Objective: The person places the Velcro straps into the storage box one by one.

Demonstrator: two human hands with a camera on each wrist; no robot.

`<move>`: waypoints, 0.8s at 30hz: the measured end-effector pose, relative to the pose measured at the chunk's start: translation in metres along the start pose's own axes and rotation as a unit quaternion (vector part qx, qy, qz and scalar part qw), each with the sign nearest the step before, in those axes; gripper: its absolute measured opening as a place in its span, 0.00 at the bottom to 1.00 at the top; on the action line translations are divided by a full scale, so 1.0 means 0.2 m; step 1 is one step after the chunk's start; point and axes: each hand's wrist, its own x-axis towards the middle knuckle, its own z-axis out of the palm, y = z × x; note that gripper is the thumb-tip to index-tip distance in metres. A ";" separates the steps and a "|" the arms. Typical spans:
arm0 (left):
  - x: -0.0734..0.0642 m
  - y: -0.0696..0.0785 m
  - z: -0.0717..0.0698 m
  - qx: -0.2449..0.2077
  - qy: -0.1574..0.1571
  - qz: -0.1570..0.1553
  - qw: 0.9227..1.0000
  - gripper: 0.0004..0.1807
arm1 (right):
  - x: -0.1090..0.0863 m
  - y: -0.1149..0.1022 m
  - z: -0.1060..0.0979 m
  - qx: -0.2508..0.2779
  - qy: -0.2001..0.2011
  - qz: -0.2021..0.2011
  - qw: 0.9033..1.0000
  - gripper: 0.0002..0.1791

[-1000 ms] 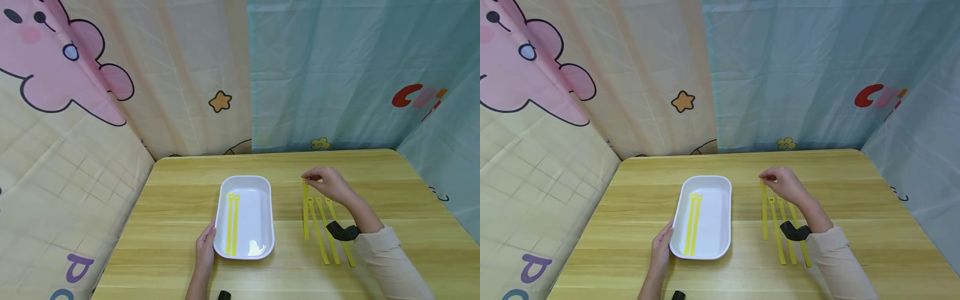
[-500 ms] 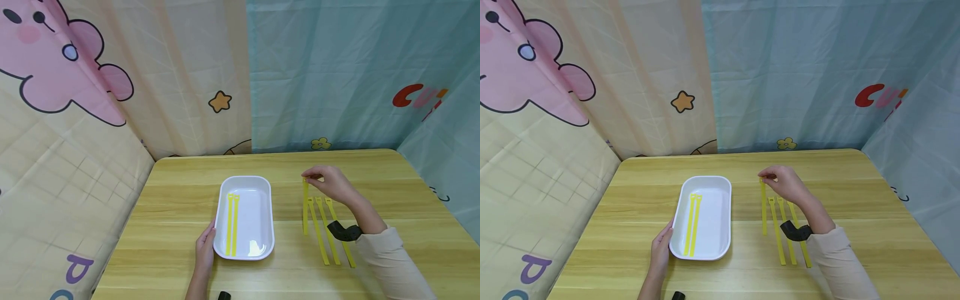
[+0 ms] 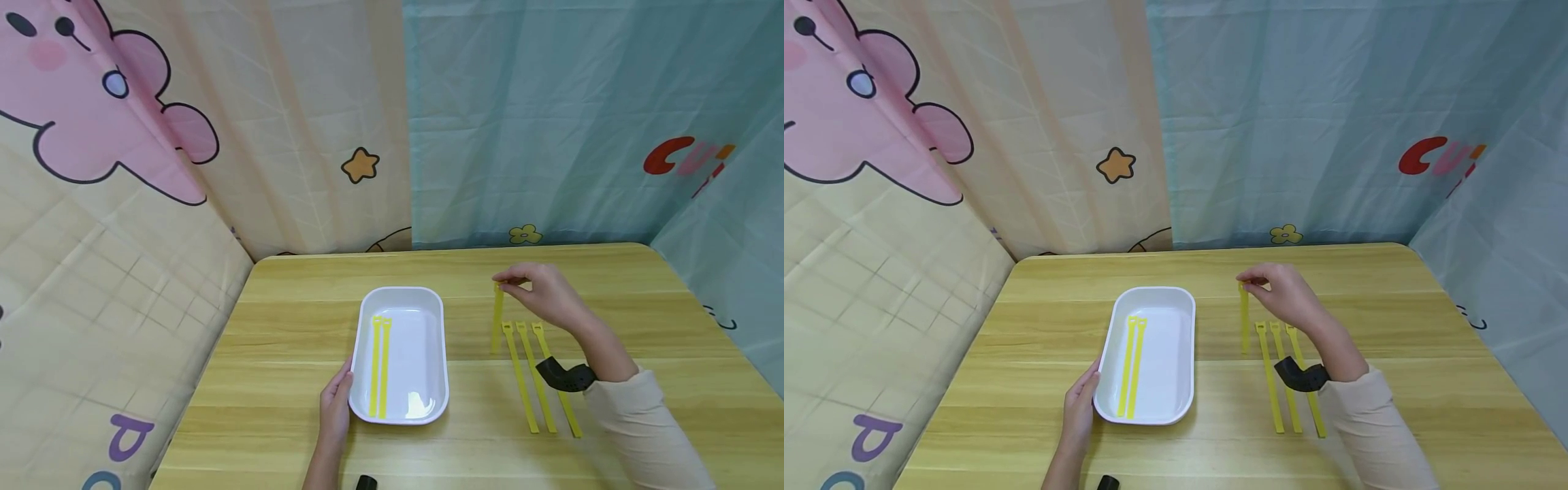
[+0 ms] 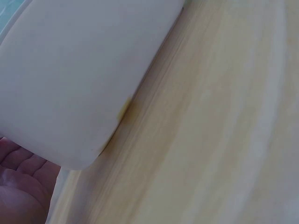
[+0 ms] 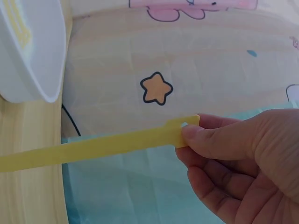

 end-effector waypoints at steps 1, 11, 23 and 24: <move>0.00 0.00 0.00 -0.001 0.000 0.000 1.000 0.20 | 0.00 -0.01 -0.01 0.000 0.005 -0.006 1.000 0.11; 0.00 0.00 0.00 0.007 0.005 -0.001 1.000 0.20 | 0.06 -0.08 -0.02 -0.003 0.047 -0.053 0.998 0.11; 0.00 0.00 0.00 0.009 0.002 0.009 1.000 0.20 | 0.15 -0.21 -0.04 0.019 0.090 -0.111 0.990 0.13; 0.00 0.00 0.00 0.008 0.000 0.011 1.000 0.20 | 0.15 -0.22 -0.04 0.023 0.096 -0.113 0.989 0.13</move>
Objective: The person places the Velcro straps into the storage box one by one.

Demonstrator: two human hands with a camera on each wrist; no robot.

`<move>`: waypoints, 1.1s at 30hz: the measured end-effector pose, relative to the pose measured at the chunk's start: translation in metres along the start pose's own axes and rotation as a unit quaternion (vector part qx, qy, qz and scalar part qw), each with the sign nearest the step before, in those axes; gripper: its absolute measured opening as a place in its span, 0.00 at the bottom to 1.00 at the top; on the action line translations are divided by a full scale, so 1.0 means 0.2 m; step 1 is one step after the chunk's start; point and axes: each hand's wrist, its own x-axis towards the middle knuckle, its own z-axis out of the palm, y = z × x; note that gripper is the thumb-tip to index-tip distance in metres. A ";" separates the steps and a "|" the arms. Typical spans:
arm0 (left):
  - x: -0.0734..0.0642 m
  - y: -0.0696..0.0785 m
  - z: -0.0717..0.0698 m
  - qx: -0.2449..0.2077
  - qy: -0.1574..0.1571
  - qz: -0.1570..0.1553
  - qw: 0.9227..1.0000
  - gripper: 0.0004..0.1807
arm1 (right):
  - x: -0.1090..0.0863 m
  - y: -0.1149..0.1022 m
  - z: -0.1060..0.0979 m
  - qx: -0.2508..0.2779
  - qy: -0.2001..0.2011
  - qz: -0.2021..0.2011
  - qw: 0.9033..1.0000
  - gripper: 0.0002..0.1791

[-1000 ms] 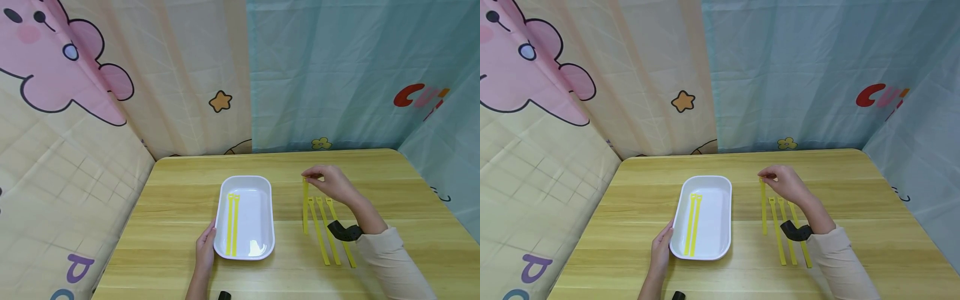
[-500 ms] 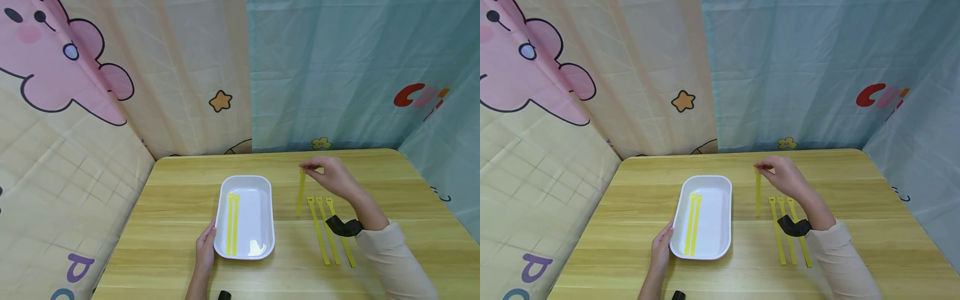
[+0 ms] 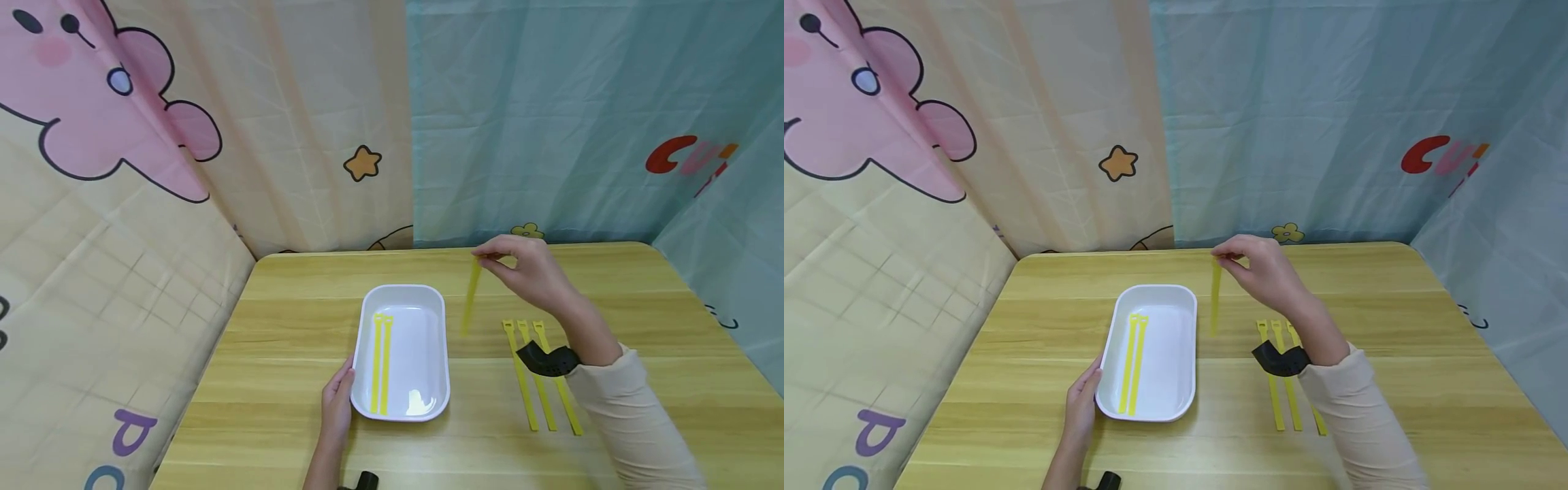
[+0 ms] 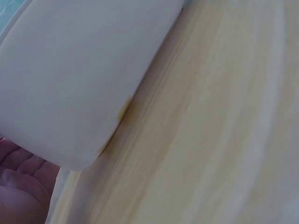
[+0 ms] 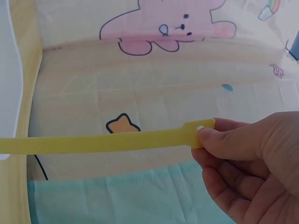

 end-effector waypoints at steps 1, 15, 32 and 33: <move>0.00 0.00 0.00 -0.001 -0.001 0.001 1.000 0.20 | 0.00 -0.01 0.00 0.005 0.007 0.000 1.000 0.13; 0.00 0.00 0.01 0.000 0.002 -0.009 1.000 0.20 | -0.01 -0.06 0.13 0.060 0.015 -0.012 0.998 0.12; -0.01 0.02 0.01 0.009 0.004 -0.016 1.000 0.20 | -0.06 -0.13 0.31 0.146 -0.031 0.014 0.989 0.11; -0.01 0.02 0.01 0.010 0.004 -0.015 1.000 0.20 | -0.07 -0.13 0.32 0.149 -0.033 0.016 0.988 0.11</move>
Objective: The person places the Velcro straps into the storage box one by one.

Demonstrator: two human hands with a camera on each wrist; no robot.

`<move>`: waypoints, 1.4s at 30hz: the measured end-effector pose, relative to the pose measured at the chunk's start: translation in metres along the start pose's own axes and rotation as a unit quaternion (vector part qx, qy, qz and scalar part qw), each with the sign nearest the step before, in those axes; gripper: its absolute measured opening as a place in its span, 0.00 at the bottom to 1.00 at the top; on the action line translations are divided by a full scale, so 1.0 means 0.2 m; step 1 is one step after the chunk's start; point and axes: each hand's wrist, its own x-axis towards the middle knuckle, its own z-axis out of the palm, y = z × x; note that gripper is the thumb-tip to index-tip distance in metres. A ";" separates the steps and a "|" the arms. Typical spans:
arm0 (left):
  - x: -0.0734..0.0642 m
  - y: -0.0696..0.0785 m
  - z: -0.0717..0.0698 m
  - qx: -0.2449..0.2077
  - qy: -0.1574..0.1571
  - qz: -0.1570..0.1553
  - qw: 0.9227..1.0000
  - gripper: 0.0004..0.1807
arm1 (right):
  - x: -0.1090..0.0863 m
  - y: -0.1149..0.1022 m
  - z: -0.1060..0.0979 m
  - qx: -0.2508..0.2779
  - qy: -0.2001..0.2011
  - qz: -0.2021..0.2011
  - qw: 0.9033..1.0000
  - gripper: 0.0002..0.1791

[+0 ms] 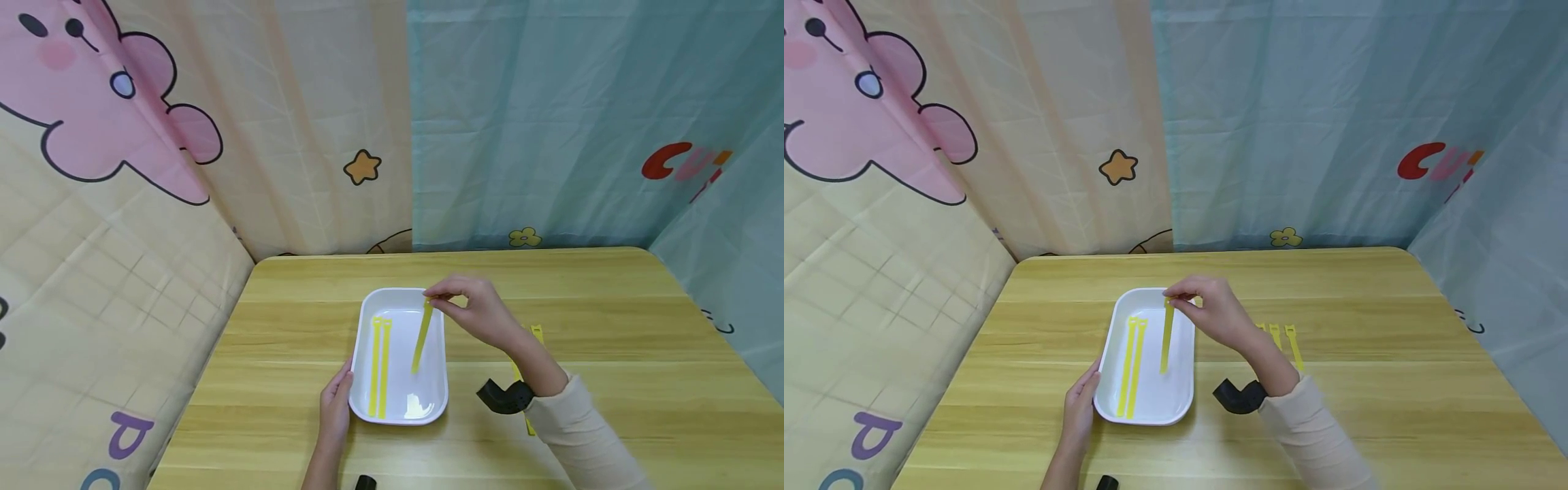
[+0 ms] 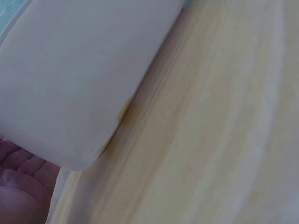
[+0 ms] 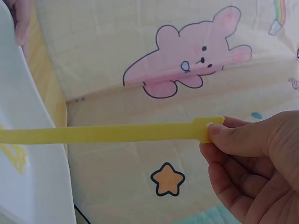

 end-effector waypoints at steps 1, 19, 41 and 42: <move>0.00 0.00 0.00 0.001 0.000 0.000 1.000 0.20 | 0.00 0.00 0.01 0.004 -0.002 0.001 1.000 0.11; 0.00 -0.01 0.00 0.004 0.007 -0.001 1.000 0.20 | -0.07 -0.04 0.13 0.062 -0.034 0.038 0.997 0.10; 0.00 -0.01 -0.01 -0.002 0.003 0.011 1.000 0.20 | -0.09 0.02 0.20 0.128 -0.085 0.083 0.985 0.08; 0.00 -0.01 -0.01 -0.004 0.002 0.012 1.000 0.20 | -0.08 0.03 0.20 0.129 -0.088 0.088 0.984 0.08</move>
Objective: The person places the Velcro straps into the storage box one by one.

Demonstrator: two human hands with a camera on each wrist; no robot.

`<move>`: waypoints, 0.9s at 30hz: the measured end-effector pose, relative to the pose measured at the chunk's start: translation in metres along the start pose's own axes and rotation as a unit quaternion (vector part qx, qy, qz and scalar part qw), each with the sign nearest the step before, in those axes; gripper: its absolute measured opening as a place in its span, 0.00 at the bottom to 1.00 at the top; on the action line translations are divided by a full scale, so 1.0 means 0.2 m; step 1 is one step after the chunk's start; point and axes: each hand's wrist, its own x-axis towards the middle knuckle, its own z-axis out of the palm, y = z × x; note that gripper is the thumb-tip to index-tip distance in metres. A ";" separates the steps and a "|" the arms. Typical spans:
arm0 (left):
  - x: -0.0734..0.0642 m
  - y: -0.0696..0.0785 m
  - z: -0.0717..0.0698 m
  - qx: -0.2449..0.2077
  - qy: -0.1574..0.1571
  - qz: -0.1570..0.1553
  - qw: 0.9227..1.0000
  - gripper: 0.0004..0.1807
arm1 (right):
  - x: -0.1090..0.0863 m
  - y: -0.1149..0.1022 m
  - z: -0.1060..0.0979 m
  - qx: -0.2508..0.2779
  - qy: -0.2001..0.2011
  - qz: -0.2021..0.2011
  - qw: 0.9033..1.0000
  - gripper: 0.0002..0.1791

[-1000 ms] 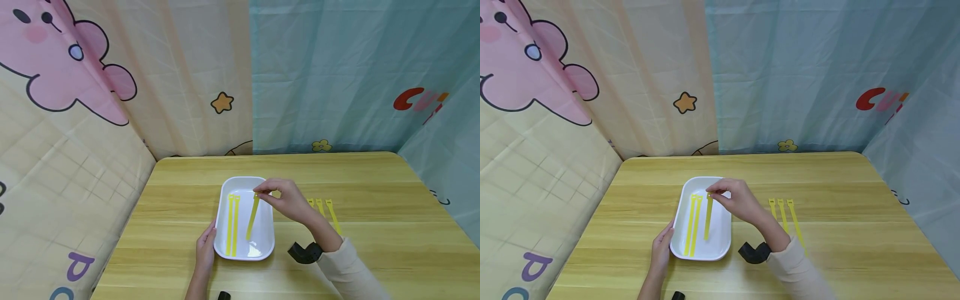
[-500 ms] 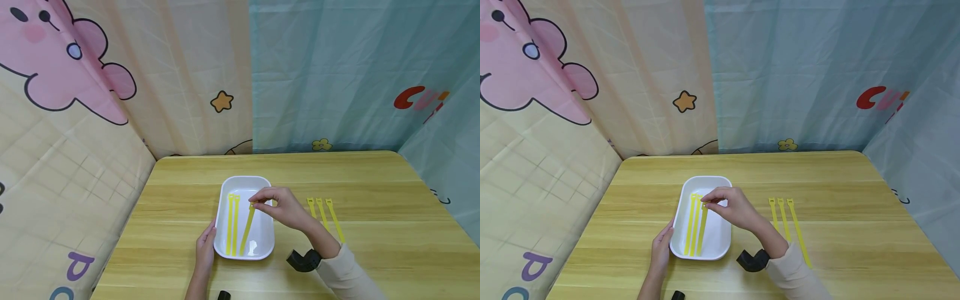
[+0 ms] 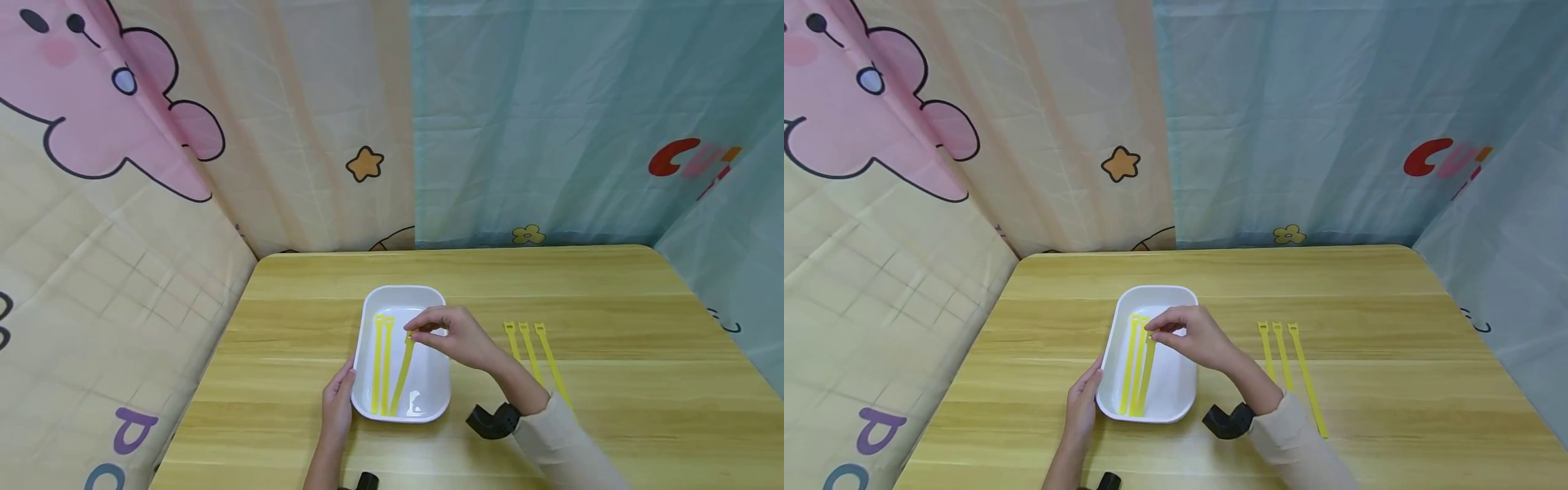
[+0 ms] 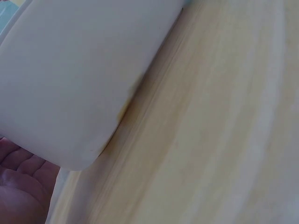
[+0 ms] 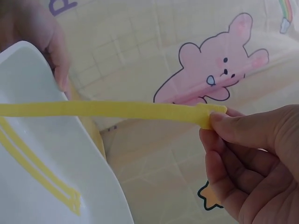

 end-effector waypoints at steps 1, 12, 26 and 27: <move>0.00 0.00 0.00 -0.001 -0.002 0.002 1.000 0.20 | 0.01 0.01 0.00 0.002 -0.003 0.004 1.000 0.08; 0.00 0.00 0.00 -0.009 -0.011 0.005 1.000 0.20 | 0.09 0.13 -0.02 -0.010 -0.026 0.061 0.998 0.09; 0.00 0.00 0.01 -0.006 -0.003 0.013 1.000 0.20 | 0.17 0.21 -0.02 0.008 -0.026 0.098 0.995 0.09; 0.00 0.00 0.01 -0.005 -0.004 0.015 1.000 0.20 | 0.18 0.22 -0.01 0.010 -0.027 0.100 0.995 0.10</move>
